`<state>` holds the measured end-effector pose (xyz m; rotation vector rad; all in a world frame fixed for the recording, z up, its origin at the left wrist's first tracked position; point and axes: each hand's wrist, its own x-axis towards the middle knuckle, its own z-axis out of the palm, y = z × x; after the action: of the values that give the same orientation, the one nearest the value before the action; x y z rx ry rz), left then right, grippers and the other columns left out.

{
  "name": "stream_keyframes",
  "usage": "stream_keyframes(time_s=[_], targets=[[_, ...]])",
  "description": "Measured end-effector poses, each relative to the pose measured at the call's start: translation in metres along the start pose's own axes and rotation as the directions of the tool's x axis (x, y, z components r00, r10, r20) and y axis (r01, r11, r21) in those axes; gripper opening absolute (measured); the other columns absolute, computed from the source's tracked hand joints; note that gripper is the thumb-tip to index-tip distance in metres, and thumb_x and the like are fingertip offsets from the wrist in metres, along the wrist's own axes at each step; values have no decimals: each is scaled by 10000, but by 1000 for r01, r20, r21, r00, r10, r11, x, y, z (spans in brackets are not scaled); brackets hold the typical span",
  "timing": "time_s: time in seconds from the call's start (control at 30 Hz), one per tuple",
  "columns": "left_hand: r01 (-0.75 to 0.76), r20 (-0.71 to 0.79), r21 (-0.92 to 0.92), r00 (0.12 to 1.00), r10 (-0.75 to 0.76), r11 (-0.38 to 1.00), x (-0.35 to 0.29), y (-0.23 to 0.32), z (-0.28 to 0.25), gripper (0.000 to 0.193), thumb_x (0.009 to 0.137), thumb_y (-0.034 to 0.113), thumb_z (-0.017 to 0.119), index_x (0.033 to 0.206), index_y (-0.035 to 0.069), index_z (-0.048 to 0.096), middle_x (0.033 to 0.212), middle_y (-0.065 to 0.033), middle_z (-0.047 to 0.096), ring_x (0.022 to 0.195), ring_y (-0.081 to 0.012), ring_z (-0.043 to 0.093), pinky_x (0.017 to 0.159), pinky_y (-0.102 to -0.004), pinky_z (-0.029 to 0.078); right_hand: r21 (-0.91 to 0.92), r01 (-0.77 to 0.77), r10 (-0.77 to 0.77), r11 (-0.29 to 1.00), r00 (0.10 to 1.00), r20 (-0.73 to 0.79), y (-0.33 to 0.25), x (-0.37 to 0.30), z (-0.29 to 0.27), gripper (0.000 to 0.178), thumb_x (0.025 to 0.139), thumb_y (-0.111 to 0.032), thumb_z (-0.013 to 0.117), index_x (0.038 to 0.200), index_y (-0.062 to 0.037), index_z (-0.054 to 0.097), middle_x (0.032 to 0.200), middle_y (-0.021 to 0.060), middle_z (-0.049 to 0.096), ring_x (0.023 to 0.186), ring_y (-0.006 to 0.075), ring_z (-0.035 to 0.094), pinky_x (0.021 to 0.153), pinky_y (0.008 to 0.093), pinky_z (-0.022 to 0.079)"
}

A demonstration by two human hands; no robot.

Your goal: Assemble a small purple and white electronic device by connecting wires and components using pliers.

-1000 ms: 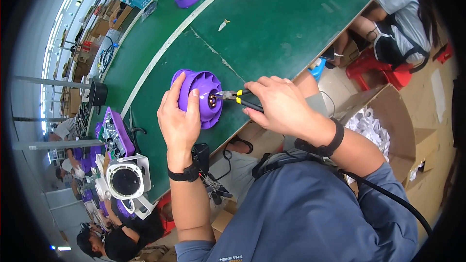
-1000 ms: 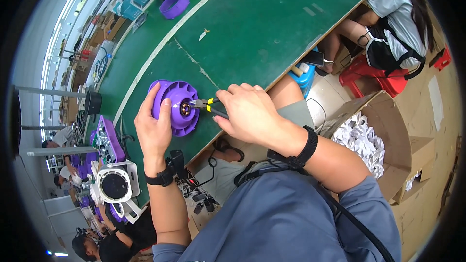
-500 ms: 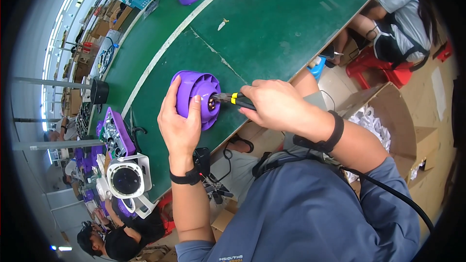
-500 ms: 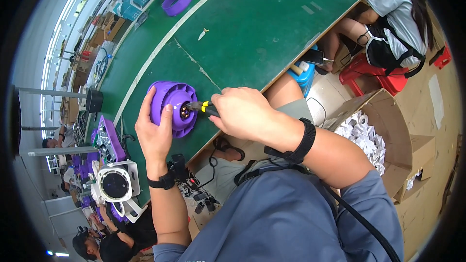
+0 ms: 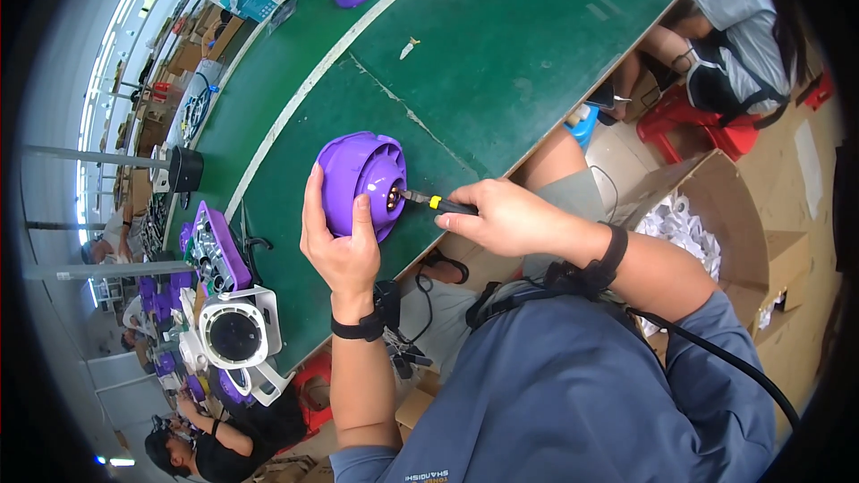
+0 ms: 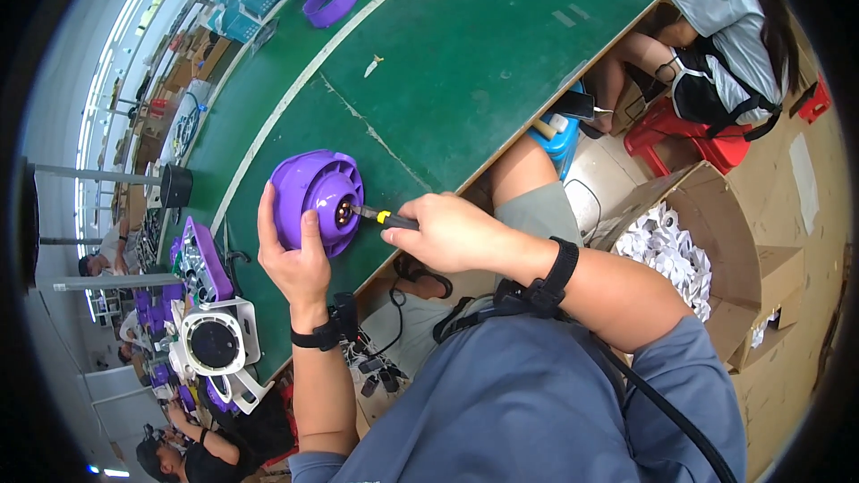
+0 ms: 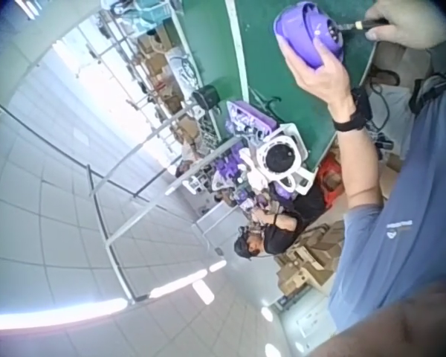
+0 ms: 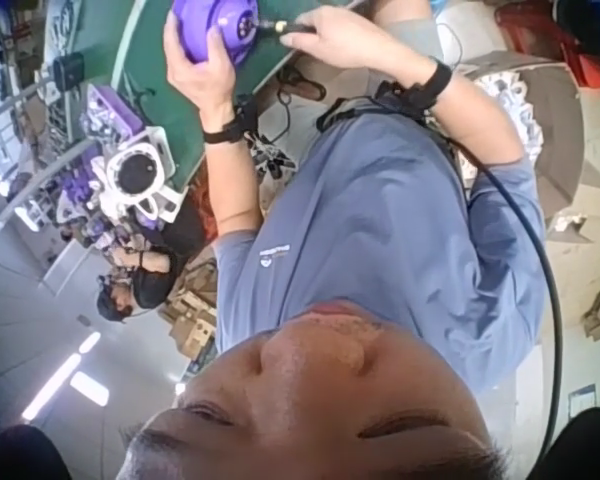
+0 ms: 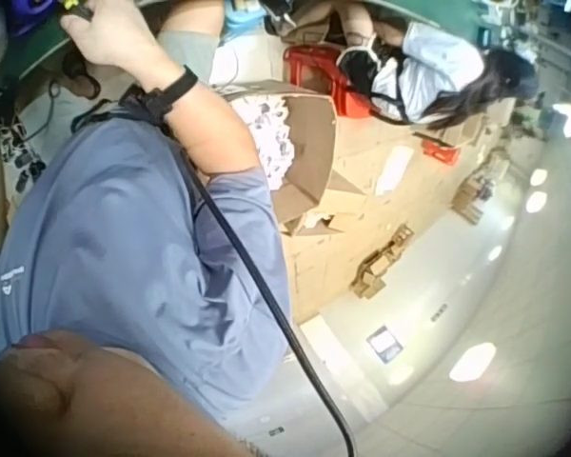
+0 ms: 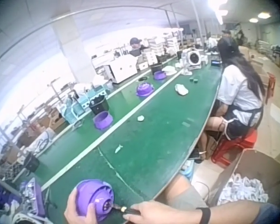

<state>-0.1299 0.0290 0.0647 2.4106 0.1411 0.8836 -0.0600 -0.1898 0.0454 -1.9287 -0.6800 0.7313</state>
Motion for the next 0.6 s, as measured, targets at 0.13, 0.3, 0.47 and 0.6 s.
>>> stream_keyframes(time_s=[0.13,0.3,0.47,0.6], targets=[[-38,-80,9,996,38,999,-10,-10,3,533,896,62,698,1401,-13,546,1336,-213,634,1195,-312,633,1046,-412,469,695,-404,174,595,909,379,8,-2,22,394,1037,-413,548,955,-40,647,736,8,607,540,75,518,466,231,412],[-48,-99,7,994,48,999,-13,-8,2,534,894,68,710,1397,-13,550,1323,-200,647,1165,-311,648,1025,-411,483,808,-538,122,241,842,525,7,-12,28,408,1033,-413,553,959,-23,649,719,30,605,537,98,544,474,249,441],[-5,-173,68,985,17,998,-5,-10,-3,493,921,105,708,1377,-19,567,1347,-211,629,1214,-329,618,1067,-413,448,59,38,-35,998,998,-52,14,-21,23,379,1043,-369,544,961,-34,701,727,37,669,639,125,630,573,312,487],[119,-392,180,919,-40,976,17,-44,-35,458,949,126,685,1359,-44,570,1333,-225,630,1214,-338,612,1081,-416,441,476,-309,191,823,941,280,33,-39,18,354,1057,-346,526,1103,-29,677,762,29,666,625,99,629,539,269,474]])
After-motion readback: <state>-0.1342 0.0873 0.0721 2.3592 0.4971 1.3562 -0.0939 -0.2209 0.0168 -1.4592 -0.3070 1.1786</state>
